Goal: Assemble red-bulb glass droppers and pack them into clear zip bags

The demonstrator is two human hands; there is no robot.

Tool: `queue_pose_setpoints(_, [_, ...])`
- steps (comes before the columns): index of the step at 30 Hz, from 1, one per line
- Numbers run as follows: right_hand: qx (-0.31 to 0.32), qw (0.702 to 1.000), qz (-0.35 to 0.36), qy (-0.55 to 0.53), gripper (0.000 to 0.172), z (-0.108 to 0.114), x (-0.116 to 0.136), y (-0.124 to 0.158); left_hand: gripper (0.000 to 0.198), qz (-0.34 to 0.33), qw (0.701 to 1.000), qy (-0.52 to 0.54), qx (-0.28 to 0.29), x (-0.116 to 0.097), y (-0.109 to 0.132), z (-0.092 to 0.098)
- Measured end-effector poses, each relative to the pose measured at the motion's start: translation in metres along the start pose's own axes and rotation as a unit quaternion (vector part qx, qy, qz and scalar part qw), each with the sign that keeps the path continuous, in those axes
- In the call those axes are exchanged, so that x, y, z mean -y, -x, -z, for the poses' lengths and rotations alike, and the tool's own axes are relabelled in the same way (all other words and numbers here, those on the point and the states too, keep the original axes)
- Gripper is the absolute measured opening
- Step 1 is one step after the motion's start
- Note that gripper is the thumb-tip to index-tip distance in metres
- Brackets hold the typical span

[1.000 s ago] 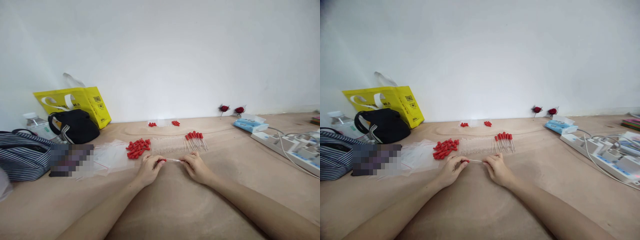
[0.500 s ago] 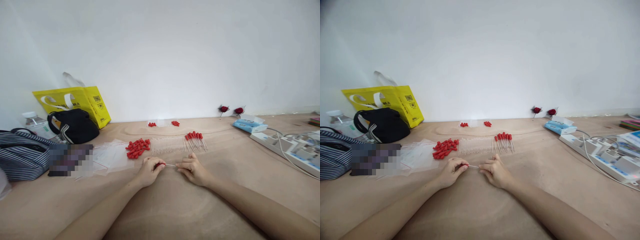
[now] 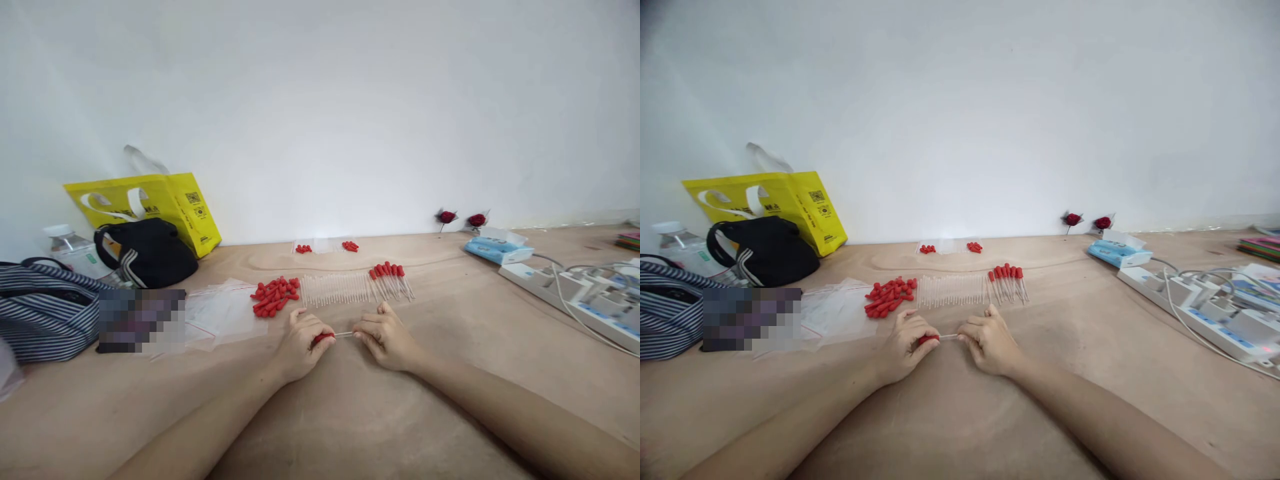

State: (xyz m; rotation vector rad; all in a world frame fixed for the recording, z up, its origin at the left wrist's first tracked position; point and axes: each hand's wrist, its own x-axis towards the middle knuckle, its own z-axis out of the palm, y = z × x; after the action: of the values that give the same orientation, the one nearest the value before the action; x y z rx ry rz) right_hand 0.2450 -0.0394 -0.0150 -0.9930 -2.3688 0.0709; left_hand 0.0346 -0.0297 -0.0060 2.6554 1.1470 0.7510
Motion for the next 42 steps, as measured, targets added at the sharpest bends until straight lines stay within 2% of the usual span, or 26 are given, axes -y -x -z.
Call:
queue_pose_setpoints(14, [0.041, 0.998, -0.033, -0.026, 0.024, -0.009, 0.001, -0.005, 0.014, -0.041, 0.999, -0.019, 0.008, -0.005, 0.000, 0.003])
queue_pose_setpoints(21, [0.050, 0.999, 0.008, 0.020, 0.023, 0.003, 0.003, -0.010, 0.016, -0.043, 0.999, -0.033, 0.003, 0.001, -0.002, 0.009])
queue_pose_setpoints(25, [0.055, 0.997, 0.032, 0.052, 0.021, 0.009, 0.004, -0.012, 0.015, -0.070, 0.995, -0.066, 0.010, 0.007, -0.003, 0.012])
queue_pose_setpoints(27, [0.053, 0.997, 0.024, 0.058, 0.020, 0.011, 0.001, -0.012, 0.017, -0.062, 0.994, -0.091, -0.013, 0.010, -0.003, 0.012])
queue_pose_setpoints(29, [0.029, 0.997, -0.034, 0.056, 0.020, 0.013, -0.009, -0.013, 0.026, -0.023, 0.991, -0.118, -0.065, 0.014, -0.004, 0.010])
queue_pose_setpoints(31, [-0.022, 0.988, -0.149, 0.042, 0.020, 0.013, -0.023, -0.017, 0.034, 0.026, 0.984, -0.134, -0.114, 0.019, -0.004, 0.008])
queue_pose_setpoints(33, [-0.077, 0.957, -0.277, 0.029, 0.022, 0.013, -0.040, -0.021, 0.036, 0.057, 0.979, -0.143, -0.135, 0.023, -0.004, 0.006])
queue_pose_setpoints(35, [-0.100, 0.926, -0.361, 0.049, 0.023, 0.011, -0.055, -0.027, 0.036, 0.078, 0.975, -0.155, -0.140, 0.026, -0.005, 0.004])
queue_pose_setpoints(38, [-0.097, 0.895, -0.421, 0.107, 0.022, 0.007, -0.070, -0.036, 0.034, 0.116, 0.967, -0.175, -0.147, 0.029, -0.006, 0.004])
queue_pose_setpoints(42, [-0.066, 0.879, -0.446, 0.154, 0.020, 0.000, -0.079, -0.043, 0.032, 0.172, 0.953, -0.200, -0.147, 0.036, -0.007, 0.006])
